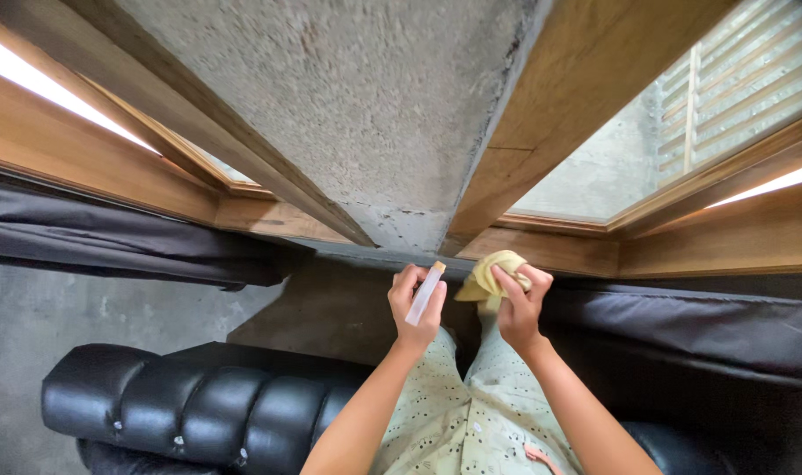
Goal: The person wipes a wooden door frame and adjacent wall with a yellow cloth while holding a small transparent tube. The person repeatedly rubs the same areas along the frame and wall, moving the cloth back and forth.
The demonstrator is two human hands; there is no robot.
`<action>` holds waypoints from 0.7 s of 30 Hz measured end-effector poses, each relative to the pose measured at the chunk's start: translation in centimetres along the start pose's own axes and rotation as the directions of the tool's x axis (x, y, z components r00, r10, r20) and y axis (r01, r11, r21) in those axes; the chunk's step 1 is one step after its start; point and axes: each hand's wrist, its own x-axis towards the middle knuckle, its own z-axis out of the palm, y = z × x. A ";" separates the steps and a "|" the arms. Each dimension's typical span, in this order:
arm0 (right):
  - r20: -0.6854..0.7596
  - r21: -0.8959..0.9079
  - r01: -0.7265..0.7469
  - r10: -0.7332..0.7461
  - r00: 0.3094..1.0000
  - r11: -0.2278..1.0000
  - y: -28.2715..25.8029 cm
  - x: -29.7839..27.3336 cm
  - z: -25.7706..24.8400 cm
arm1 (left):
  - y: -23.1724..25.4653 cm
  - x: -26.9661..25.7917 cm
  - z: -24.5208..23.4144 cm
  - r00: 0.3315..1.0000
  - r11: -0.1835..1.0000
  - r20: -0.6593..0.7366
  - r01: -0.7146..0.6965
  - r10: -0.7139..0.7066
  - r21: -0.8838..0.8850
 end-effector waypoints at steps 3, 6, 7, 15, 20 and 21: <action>-0.052 -0.016 -0.031 0.030 0.998 0.999 -0.4 0.5 -1.0 | -1.6 -0.3 0.6 1.000 0.999 0.010 -0.002 0.002 0.033; -0.134 -0.012 0.013 -0.015 0.991 1.000 -0.4 1.9 -0.6 | -2.7 -0.4 0.5 0.999 0.999 0.036 -0.015 0.014 0.037; -0.168 -0.009 0.036 -0.037 0.985 0.999 -0.3 2.4 -0.3 | -2.8 -0.6 0.5 1.000 0.999 0.031 0.002 -0.003 0.041; -0.112 -0.112 0.255 -0.267 0.957 0.960 4.6 1.7 8.5 | -2.9 -2.0 -0.6 1.000 0.996 0.003 0.017 -0.017 0.090; 0.194 -0.123 0.189 -0.163 0.967 0.974 8.5 -4.7 12.1 | -3.4 -2.5 -1.5 1.000 0.993 0.016 0.007 -0.009 0.118; 0.265 -0.138 0.150 -0.109 0.958 0.979 9.0 -5.5 12.5 | -3.6 -2.4 -1.5 1.000 0.993 0.020 -0.006 0.004 0.116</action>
